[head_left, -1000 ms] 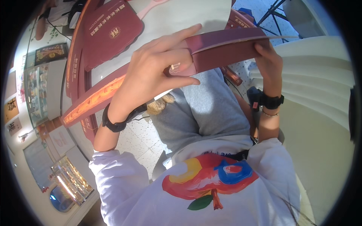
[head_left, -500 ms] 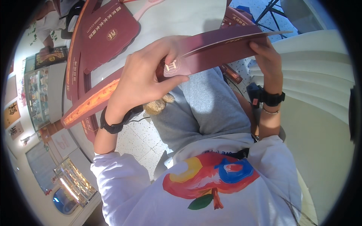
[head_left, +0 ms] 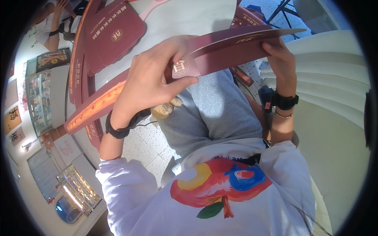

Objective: The person assembles long, flat, maroon-colored cardboard boxes by folding flaps and tucking tabs to form the structure. They handle the boxes one at a time, folding and closing them before placing them on a stack.

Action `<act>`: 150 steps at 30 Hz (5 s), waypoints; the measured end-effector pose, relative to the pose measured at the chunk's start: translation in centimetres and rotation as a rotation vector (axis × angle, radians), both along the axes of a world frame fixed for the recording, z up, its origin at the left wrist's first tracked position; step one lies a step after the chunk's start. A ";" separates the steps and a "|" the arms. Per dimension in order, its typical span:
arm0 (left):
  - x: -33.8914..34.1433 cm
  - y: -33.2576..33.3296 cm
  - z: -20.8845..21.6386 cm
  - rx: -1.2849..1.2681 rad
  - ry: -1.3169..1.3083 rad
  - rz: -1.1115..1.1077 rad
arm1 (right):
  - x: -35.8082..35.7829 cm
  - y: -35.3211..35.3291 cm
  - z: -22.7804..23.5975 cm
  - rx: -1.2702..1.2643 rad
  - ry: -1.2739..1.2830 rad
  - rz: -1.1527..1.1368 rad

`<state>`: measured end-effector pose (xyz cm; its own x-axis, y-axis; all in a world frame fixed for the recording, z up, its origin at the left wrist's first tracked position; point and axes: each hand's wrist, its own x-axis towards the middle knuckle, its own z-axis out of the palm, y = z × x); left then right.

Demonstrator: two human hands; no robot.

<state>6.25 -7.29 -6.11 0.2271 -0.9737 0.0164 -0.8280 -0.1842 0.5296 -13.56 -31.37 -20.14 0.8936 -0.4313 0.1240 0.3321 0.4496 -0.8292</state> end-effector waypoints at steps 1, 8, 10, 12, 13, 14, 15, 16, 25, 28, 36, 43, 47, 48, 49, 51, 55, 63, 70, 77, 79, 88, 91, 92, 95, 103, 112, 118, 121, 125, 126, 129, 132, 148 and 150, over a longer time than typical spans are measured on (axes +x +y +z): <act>-0.1 0.0 0.1 0.011 0.012 0.011 | -0.1 0.1 0.2 -0.007 0.008 0.004; 0.4 -0.5 -0.1 -0.142 -0.003 -0.040 | -0.2 1.5 2.2 -0.237 0.245 -0.076; 0.6 -0.3 -0.5 -0.166 0.039 -0.057 | 0.2 1.7 2.2 -0.236 0.232 -0.092; 0.6 -0.2 -0.7 -0.141 0.105 -0.004 | 1.0 3.2 2.4 -0.186 0.239 -0.215; 0.5 -0.1 -0.6 -0.134 0.124 0.020 | 1.1 3.8 2.4 -0.162 0.239 -0.274; 0.3 0.0 -0.5 -0.140 0.115 0.037 | 1.1 4.1 2.3 -0.145 0.235 -0.287; 0.2 0.0 -0.4 -0.149 0.108 0.052 | 1.1 4.3 2.3 -0.132 0.233 -0.303; -0.1 0.2 0.1 -0.012 0.089 0.135 | 1.1 4.4 2.1 -0.120 0.230 -0.316; 0.5 5.8 1.1 0.111 -0.322 0.168 | 1.7 3.9 -0.1 -0.319 -0.018 -0.574; 0.0 5.9 0.3 0.016 -0.278 0.162 | 3.1 4.1 1.6 -0.296 -0.097 -0.677; 0.2 5.4 0.1 -0.012 -0.227 0.146 | 3.4 3.7 2.3 -0.533 -0.140 -0.364; -0.3 4.3 1.6 -0.028 -0.248 0.161 | 4.5 6.3 3.8 -0.549 -0.218 -0.300; -0.2 4.2 1.8 0.030 -0.245 0.134 | 4.8 7.6 5.0 -0.504 -0.145 -0.331; 0.0 4.2 2.1 0.066 -0.246 0.114 | 4.5 7.2 4.8 -0.531 -0.080 -0.309; 0.3 4.4 2.4 0.103 -0.247 0.093 | 4.1 6.8 4.5 -0.556 -0.016 -0.288; 2.0 6.5 3.0 0.077 -0.456 0.061 | 3.3 4.7 3.1 -0.470 0.089 -0.322; 4.0 12.3 2.1 0.207 -0.499 0.196 | 2.7 1.2 2.7 -0.253 0.102 -0.277; 4.7 15.7 0.0 0.074 -0.442 0.279 | 5.2 4.3 3.5 -0.479 -0.064 -0.235; 4.4 15.6 1.8 0.036 -0.428 0.226 | 3.2 0.2 10.5 -0.950 -0.094 -0.359; 3.9 14.5 1.2 -0.084 -0.471 0.174 | 6.0 4.3 19.7 -1.830 0.377 0.211; 3.9 14.8 0.5 -0.054 -0.435 0.198 | 6.8 4.3 19.4 -1.936 0.393 0.219; 3.2 15.0 -0.2 -0.111 -0.445 0.232 | 7.2 5.3 19.8 -1.975 0.434 0.220; 3.5 15.1 -0.4 -0.149 -0.485 0.227 | 7.2 5.6 20.0 -2.012 0.378 0.192; 3.5 15.1 -0.5 -0.164 -0.502 0.224 | 7.3 5.6 20.2 -2.033 0.356 0.181; 3.4 15.3 0.6 -0.104 -0.448 0.286 | 7.5 4.9 21.0 -2.144 0.162 -0.016; 6.8 22.1 10.9 0.094 0.175 0.288 | 5.4 2.6 28.9 -2.371 -0.533 -0.735; 1.7 18.4 4.2 0.002 0.955 0.135 | 8.1 5.7 22.7 -1.992 -0.708 -0.842; -0.7 16.2 0.3 -0.186 0.960 0.468 | 10.3 3.1 16.7 -1.072 -0.196 -1.128; -1.3 15.6 -0.4 -0.274 0.900 0.509 | 9.9 2.6 14.1 0.049 -0.051 -0.199; -2.3 14.4 -0.8 -0.356 0.877 0.510 | 11.3 12.8 13.9 0.012 -0.115 -0.232; -2.2 14.0 -1.1 -0.375 0.895 0.510 | 11.7 14.3 13.6 -0.017 -0.167 -0.242; -2.2 13.7 -0.8 -0.396 0.909 0.515 | 14.5 16.8 13.1 -0.031 -0.221 -0.355; -2.6 13.7 -0.4 -0.407 0.899 0.527 | 17.9 17.6 14.1 -0.127 -0.264 -0.663; -1.8 13.7 -4.5 -0.462 1.258 0.588 | 16.1 21.1 10.0 -0.400 -0.017 -0.631; -1.7 14.1 -5.0 -0.476 1.257 0.571 | 14.8 22.3 9.1 -0.333 -0.026 -0.562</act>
<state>4.57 6.81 -11.08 0.6802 -0.7075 -0.1918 0.3408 0.0736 0.9372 1.22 -9.06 -11.08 0.5383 -0.7666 0.3500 0.4634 -0.0776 -0.8827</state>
